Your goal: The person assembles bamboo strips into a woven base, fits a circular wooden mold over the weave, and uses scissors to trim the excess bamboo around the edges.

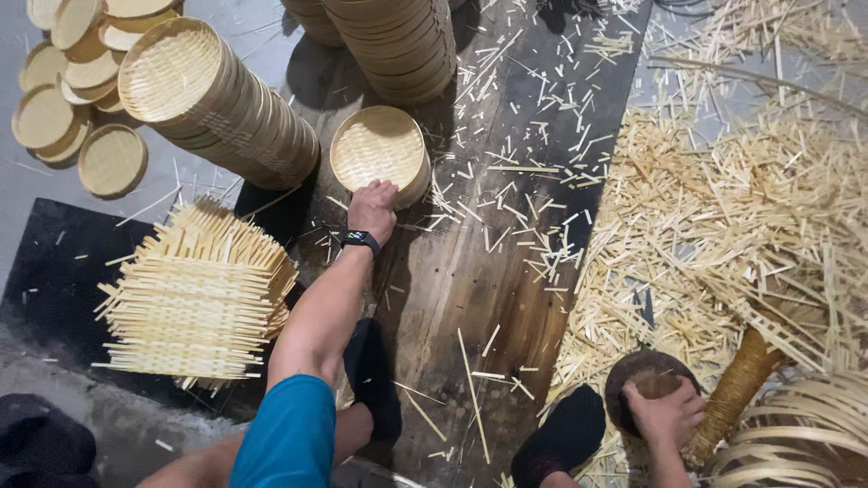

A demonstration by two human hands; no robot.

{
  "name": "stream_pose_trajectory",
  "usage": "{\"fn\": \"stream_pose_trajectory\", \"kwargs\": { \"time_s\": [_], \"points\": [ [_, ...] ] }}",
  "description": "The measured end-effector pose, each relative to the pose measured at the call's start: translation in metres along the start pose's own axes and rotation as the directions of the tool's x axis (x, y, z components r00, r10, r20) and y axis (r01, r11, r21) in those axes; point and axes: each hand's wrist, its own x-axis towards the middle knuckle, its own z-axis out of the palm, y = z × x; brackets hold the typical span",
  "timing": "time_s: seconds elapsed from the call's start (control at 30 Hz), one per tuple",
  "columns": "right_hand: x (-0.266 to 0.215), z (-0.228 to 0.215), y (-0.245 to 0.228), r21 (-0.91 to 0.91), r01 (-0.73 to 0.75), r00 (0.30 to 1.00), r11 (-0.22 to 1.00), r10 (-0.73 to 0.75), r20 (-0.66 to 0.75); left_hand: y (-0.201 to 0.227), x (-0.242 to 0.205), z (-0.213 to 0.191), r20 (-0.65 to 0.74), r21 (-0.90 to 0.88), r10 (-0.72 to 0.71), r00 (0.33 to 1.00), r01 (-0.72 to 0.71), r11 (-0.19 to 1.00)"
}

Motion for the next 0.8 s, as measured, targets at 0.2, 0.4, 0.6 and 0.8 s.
{"fn": "stream_pose_trajectory", "kwargs": {
  "time_s": [0.2,0.4,0.6,0.8],
  "points": [
    [-0.001,0.006,0.003,0.036,0.011,0.999,0.999,-0.010,-0.035,-0.002,0.003,0.009,0.003,-0.051,0.010,1.000,-0.010,0.999],
    [0.004,0.012,0.006,0.026,0.156,0.981,0.987,-0.151,-0.121,-0.003,0.004,-0.002,0.100,0.016,-0.018,0.995,0.017,1.000],
    [-0.006,-0.014,-0.006,0.111,-0.025,0.999,0.994,0.022,0.036,0.025,-0.004,-0.014,-0.049,0.168,0.084,0.995,-0.075,0.983],
    [0.000,-0.063,-0.036,0.277,-0.251,0.963,0.927,0.210,0.169,0.083,-0.056,0.010,-0.062,-0.337,0.168,0.984,-0.179,0.924]
  ]
}}
